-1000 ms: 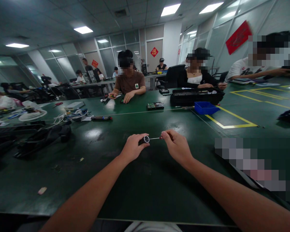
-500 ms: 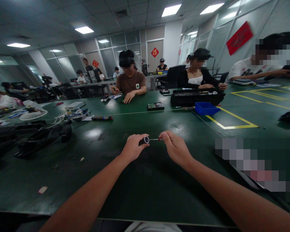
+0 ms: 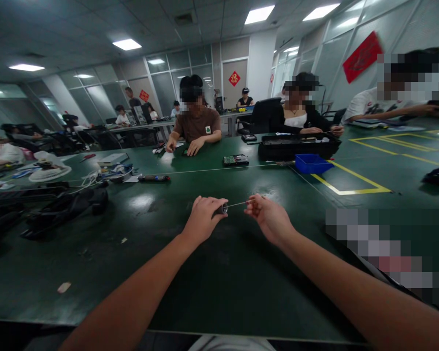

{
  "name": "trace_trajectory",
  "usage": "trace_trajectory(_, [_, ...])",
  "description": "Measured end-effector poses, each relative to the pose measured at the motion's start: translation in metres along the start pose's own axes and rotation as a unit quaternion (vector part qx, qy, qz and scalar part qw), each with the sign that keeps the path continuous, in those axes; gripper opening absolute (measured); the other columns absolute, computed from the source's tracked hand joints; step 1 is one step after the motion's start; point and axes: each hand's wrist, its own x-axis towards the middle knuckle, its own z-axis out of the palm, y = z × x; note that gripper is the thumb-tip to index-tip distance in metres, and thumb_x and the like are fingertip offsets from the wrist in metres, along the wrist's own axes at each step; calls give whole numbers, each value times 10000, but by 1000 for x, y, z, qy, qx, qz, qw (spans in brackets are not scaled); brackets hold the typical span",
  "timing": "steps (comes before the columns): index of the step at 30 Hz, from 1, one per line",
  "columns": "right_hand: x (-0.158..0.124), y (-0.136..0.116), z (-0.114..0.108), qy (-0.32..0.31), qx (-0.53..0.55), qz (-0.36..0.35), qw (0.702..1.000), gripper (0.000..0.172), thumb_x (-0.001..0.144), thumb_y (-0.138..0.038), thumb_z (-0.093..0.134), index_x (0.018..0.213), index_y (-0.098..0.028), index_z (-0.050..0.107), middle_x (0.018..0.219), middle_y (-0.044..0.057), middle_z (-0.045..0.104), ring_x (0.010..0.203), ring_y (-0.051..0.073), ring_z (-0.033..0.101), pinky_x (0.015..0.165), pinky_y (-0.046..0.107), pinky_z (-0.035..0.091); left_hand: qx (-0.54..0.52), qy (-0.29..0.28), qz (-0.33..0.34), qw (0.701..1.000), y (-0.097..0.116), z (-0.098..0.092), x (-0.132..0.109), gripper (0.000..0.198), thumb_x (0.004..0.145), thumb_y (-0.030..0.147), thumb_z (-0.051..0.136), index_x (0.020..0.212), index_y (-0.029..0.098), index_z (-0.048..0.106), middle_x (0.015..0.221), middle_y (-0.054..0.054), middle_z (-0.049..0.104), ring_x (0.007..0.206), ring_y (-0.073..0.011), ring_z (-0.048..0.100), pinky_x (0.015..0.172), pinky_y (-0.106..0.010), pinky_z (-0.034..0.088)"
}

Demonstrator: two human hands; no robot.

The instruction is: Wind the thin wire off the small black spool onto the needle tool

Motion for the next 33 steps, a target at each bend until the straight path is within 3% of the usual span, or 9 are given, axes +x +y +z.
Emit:
trace_trajectory(2, [6,6,-5,11,8,38,999,227,864,-438,515,762,-238,551,662,38,589,607,204,596,680,412,562,7,-20,-7,1000,-1,1,1,361,902,292,637,1260,285,601,1183,-51,664,1145,-255,551,1105,-526,257])
trace_trajectory(6, [8,14,-8,58,-12,27,998,202,865,-419,541,818,-227,581,763,64,629,671,206,617,685,399,571,-2,-66,-24,998,-9,7,1,376,896,304,642,1269,280,597,1129,-48,668,1107,-261,565,1094,-551,261])
trace_trajectory(11, [2,15,-6,35,-75,-32,996,303,887,-496,519,876,-203,596,831,78,655,719,199,622,668,360,551,9,-55,-18,998,-11,8,-1,375,889,297,649,1261,286,605,1140,-51,664,1096,-259,563,1074,-530,290])
trace_trajectory(22, [-7,2,4,-3,-62,-25,998,303,846,-471,606,891,-173,636,810,56,677,726,182,646,720,357,539,48,-37,-9,998,-5,5,-1,379,879,289,666,1256,301,625,1123,-53,659,1100,-258,548,1097,-550,238])
trace_trajectory(33, [-11,-5,0,73,-194,-67,976,296,928,-465,478,929,-193,593,790,34,644,685,178,595,659,335,476,39,-47,-20,998,-10,9,0,387,876,333,668,1259,297,624,1100,-52,640,1095,-263,549,1091,-553,258])
